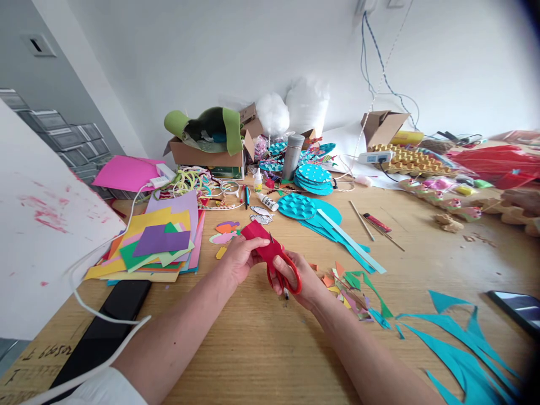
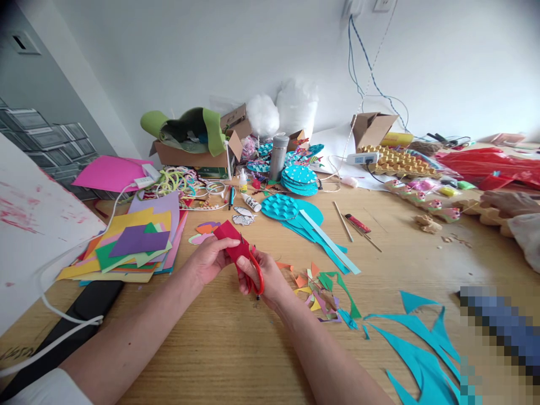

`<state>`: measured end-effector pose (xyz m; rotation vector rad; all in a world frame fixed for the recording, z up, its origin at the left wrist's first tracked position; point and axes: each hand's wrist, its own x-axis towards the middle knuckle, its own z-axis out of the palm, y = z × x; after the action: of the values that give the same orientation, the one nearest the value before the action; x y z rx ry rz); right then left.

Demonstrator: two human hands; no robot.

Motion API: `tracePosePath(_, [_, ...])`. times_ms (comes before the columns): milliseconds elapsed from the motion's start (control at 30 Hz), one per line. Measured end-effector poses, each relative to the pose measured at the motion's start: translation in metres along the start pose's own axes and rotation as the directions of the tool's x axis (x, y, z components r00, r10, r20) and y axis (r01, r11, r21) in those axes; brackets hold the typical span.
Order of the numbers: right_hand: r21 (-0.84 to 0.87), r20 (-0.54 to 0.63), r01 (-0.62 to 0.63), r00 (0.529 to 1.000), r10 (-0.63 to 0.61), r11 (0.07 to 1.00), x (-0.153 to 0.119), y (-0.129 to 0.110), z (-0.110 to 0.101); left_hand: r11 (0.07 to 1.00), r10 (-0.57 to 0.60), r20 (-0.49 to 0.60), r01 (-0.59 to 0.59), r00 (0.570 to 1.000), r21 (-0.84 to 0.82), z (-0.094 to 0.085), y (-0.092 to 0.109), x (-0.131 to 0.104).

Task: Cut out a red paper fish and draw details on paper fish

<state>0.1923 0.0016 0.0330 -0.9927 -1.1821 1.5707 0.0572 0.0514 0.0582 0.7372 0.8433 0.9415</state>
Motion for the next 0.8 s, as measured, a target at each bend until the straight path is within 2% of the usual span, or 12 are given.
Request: tracePosePath(800, [0.018, -0.006, 0.004, 1.000, -0.004, 1.000, -0.0004, 0.0021, -0.0007, 0.999, -0.014, -0.003, 0.014, 1.000, -0.030, 0.0016, -0.0014, 0.0000])
